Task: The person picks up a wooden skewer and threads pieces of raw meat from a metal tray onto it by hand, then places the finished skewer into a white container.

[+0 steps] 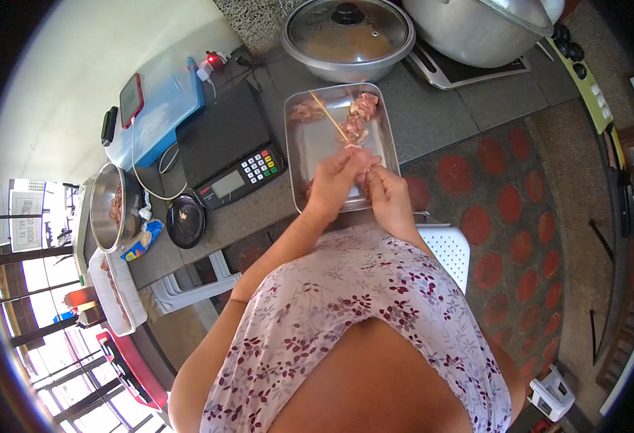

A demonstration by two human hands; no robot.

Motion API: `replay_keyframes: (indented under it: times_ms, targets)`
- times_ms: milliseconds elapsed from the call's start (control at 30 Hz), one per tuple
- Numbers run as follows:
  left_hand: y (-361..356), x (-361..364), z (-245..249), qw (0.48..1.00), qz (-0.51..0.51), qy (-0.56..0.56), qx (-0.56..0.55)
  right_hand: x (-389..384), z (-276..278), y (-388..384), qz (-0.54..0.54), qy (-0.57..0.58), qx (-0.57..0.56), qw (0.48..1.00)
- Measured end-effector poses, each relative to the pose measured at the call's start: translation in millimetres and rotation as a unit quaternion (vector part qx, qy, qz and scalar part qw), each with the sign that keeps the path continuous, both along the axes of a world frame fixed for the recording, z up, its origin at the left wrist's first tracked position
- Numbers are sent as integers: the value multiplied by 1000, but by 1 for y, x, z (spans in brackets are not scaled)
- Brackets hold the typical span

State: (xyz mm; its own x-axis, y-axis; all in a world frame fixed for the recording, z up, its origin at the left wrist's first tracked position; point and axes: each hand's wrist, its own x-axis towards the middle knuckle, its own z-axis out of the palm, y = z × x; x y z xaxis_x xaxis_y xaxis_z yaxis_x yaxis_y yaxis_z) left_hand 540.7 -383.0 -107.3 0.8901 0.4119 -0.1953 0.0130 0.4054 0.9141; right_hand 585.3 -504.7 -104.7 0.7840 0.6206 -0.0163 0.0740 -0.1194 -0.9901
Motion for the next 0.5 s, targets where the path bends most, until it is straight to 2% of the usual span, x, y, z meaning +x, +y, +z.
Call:
replay_keyframes:
  times_ms: [67, 133, 367, 500]
  targets:
    - [10, 1, 8, 1000, -3, 5, -22, 3, 1, -2, 6, -2, -2, 1000]
    - [18, -1, 28, 997, -25, 72, -32, 0, -3, -5, 19, 15, -17, 1000]
    - [18, -1, 23, 996, -32, 73, -35, 1, -10, -6, 15, 55, 14, 998]
    - [15, -5, 17, 998, -49, 24, 39, -3, -10, -4, 2, 42, 34, 999]
